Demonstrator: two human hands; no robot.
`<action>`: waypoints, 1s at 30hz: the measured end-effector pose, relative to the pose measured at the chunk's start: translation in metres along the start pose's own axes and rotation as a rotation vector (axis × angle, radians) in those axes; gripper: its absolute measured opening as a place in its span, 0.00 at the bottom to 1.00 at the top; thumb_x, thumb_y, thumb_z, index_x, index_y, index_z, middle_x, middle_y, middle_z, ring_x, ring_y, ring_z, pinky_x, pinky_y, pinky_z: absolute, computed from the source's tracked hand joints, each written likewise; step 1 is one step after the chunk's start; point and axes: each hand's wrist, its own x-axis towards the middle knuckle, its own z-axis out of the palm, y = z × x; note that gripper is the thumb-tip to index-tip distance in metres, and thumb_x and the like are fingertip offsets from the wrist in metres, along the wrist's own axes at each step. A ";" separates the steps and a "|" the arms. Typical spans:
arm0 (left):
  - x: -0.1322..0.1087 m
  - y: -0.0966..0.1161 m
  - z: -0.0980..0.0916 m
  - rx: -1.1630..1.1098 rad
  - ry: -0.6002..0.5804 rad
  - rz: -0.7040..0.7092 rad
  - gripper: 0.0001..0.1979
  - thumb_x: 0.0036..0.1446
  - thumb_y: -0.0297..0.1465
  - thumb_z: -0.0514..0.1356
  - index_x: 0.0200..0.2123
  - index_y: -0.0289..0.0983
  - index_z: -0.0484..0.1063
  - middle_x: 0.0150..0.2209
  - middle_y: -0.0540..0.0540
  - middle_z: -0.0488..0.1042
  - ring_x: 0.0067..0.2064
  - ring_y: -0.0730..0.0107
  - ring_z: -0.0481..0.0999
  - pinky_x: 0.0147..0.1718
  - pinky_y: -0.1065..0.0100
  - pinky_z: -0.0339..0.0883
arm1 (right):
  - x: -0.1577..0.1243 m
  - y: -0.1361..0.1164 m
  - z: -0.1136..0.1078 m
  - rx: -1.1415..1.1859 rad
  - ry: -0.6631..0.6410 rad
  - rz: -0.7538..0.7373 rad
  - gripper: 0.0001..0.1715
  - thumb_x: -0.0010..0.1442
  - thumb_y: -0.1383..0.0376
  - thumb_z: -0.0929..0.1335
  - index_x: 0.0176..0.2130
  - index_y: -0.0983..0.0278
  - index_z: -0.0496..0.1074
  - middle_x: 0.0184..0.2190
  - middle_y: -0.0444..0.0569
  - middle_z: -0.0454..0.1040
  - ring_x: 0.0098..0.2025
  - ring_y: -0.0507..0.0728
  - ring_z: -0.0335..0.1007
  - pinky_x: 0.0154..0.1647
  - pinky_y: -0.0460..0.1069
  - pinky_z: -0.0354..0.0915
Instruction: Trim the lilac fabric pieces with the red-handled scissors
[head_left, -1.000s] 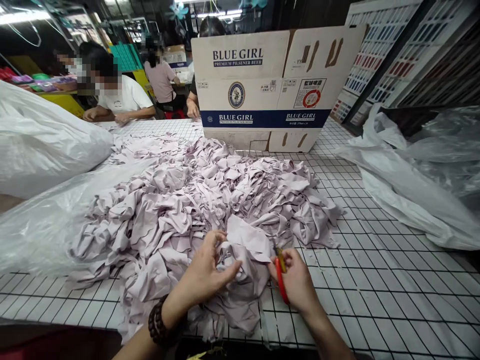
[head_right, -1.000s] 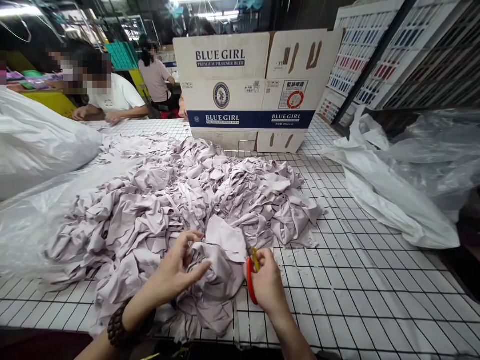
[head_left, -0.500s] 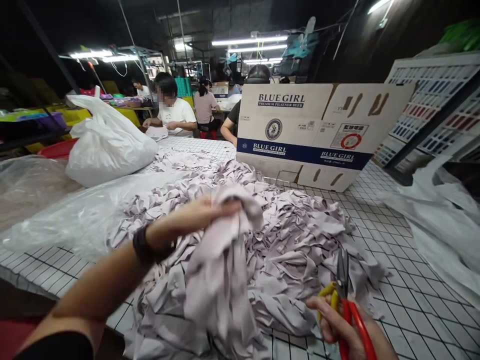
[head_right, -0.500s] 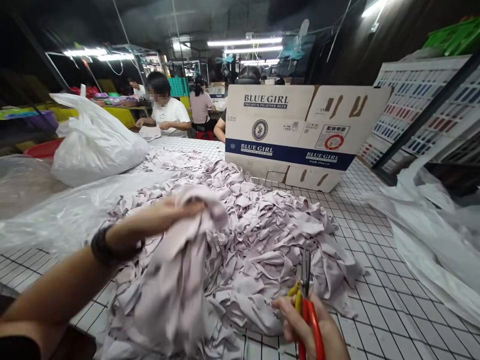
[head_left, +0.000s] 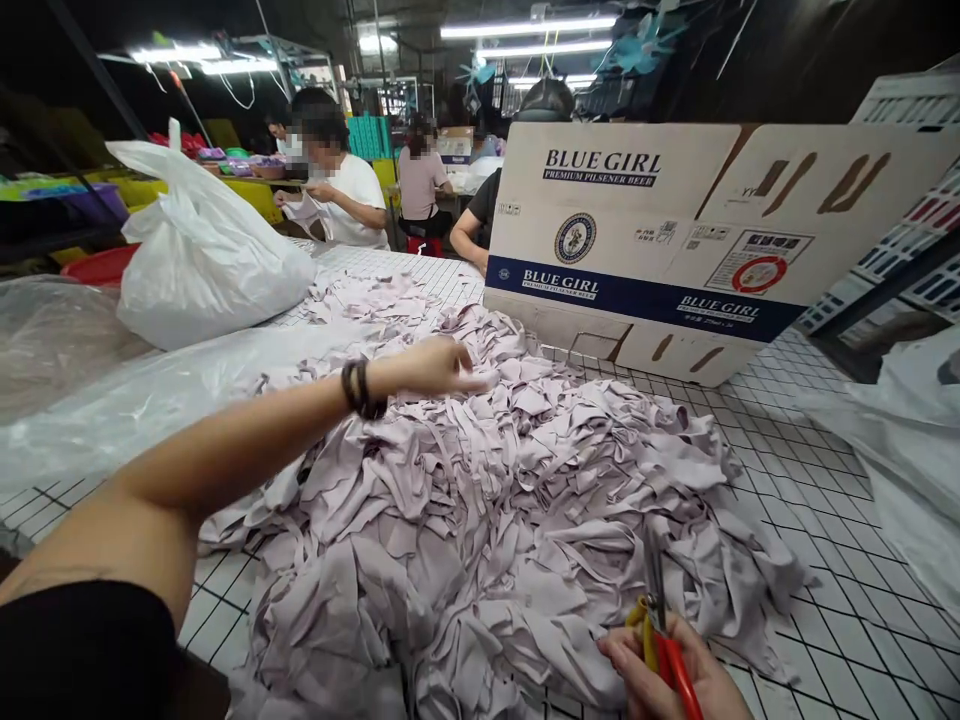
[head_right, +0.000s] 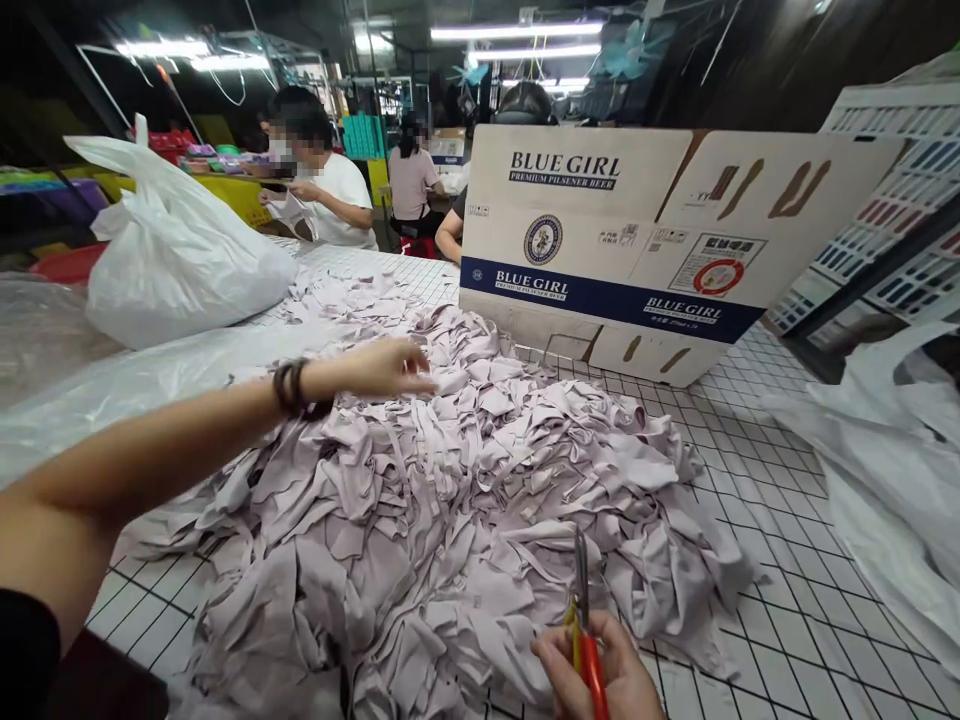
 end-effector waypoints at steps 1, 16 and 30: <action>-0.026 0.007 0.024 -0.010 -0.047 0.045 0.21 0.55 0.46 0.62 0.40 0.32 0.75 0.39 0.43 0.75 0.39 0.65 0.73 0.39 0.67 0.66 | 0.000 0.001 0.004 0.007 0.003 -0.008 0.26 0.32 0.53 0.79 0.25 0.59 0.64 0.19 0.43 0.74 0.18 0.54 0.67 0.21 0.48 0.66; -0.230 0.049 0.216 -0.269 -0.075 -0.021 0.23 0.56 0.34 0.64 0.54 0.40 0.65 0.46 0.43 0.74 0.46 0.58 0.75 0.46 0.59 0.70 | -0.009 0.005 0.014 -0.015 0.160 -0.237 0.27 0.35 0.56 0.75 0.32 0.59 0.61 0.25 0.43 0.74 0.22 0.53 0.66 0.21 0.47 0.61; -0.200 0.069 0.197 -0.375 0.298 0.006 0.06 0.56 0.29 0.59 0.27 0.38 0.66 0.29 0.48 0.72 0.36 0.64 0.72 0.38 0.65 0.66 | -0.036 0.013 -0.020 0.056 0.388 -0.248 0.31 0.34 0.62 0.80 0.35 0.58 0.63 0.30 0.43 0.73 0.27 0.54 0.67 0.24 0.47 0.62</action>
